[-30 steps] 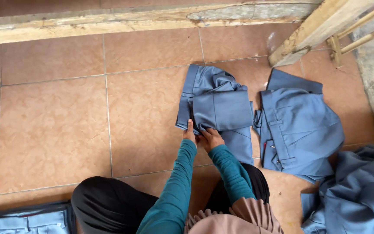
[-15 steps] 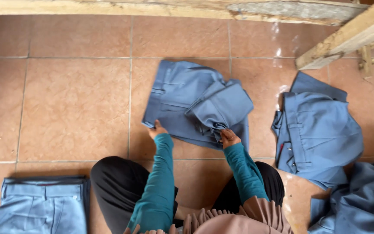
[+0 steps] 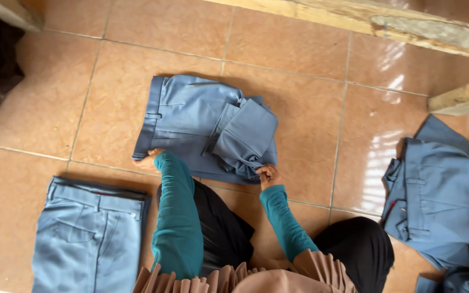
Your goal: The person sits on the floor and folds several pairs of blue trousers by hand. They lay each pair flat, fold the legs together, and then fold the garment into a compact rectangle before placing it on a growing stack.
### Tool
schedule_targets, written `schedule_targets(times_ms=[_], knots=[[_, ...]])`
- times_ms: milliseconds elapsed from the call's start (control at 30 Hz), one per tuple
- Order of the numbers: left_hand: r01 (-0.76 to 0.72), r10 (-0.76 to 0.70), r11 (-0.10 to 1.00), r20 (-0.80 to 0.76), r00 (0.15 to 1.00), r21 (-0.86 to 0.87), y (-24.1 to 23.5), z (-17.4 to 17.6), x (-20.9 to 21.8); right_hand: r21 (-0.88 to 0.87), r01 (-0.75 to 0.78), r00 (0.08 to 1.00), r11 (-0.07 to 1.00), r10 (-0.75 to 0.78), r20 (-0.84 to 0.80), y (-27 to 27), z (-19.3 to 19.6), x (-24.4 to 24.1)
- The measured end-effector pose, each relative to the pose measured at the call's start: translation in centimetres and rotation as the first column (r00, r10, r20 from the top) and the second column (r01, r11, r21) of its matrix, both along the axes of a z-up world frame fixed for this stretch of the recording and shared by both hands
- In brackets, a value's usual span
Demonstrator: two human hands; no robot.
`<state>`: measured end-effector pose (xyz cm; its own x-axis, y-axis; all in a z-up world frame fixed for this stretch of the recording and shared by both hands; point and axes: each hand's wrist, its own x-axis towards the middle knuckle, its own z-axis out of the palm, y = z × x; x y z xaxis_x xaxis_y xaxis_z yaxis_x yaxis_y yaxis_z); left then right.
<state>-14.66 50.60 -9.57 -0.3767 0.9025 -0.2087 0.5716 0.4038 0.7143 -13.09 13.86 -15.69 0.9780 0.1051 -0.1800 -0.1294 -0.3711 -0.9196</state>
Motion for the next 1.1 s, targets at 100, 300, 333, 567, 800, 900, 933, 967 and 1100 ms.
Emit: schedule_targets(times_ms=[100, 300, 333, 567, 800, 900, 933, 967, 1100], knots=[[0.156, -0.131, 0.984, -0.257, 0.958, 0.080, -0.1, 6.1, -1.2, -0.229, -0.080, 0.997, 0.970, 0.076, -0.025, 0.8, -0.8, 1.0], [0.796, -0.865, 0.501, -0.198, 0.461, -0.340, -4.1, -7.5, 0.6, -0.405, -0.298, 0.952, 0.864, 0.242, -0.184, 1.5, -7.9, 3.9], [0.794, -0.861, 0.508, -0.193, 0.470, -0.333, -4.7, -4.7, 0.7, -0.409, -0.302, 0.952, 0.861, 0.251, -0.176, 2.8, -6.9, 3.6], [0.785, -0.864, 0.439, 0.034, 0.502, -0.436, -1.6, -9.7, 1.8, -0.421, -0.502, 0.864, 0.755, 0.450, -0.224, 13.9, -5.5, 1.9], [0.428, -0.405, 0.900, 0.205, 0.891, -0.084, 2.2, -3.0, -2.2, 0.388, -0.268, 0.798, 0.882, 0.429, -0.424, 15.6, 2.6, 1.8], [0.337, -0.366, 0.931, 0.350, 0.862, 0.143, 3.9, -10.0, -0.6, 0.448, -0.067, 0.853, 0.892, 0.284, -0.439, 13.1, 4.7, 3.2], [0.337, -0.366, 0.931, 0.351, 0.862, 0.144, 1.9, -9.9, 0.0, 0.448, -0.067, 0.853, 0.892, 0.284, -0.437, 12.4, 4.6, 3.7], [0.415, -0.477, 0.879, 0.465, 0.746, 0.237, -0.1, -9.8, 0.6, 0.488, -0.038, 0.858, 0.872, 0.279, -0.431, 11.6, 4.6, 4.2], [0.819, -0.834, 0.541, 0.245, 0.494, 0.192, -11.8, 0.2, 1.0, 0.552, -0.001, 0.847, 0.834, 0.294, -0.443, 9.1, 10.5, 4.7]])
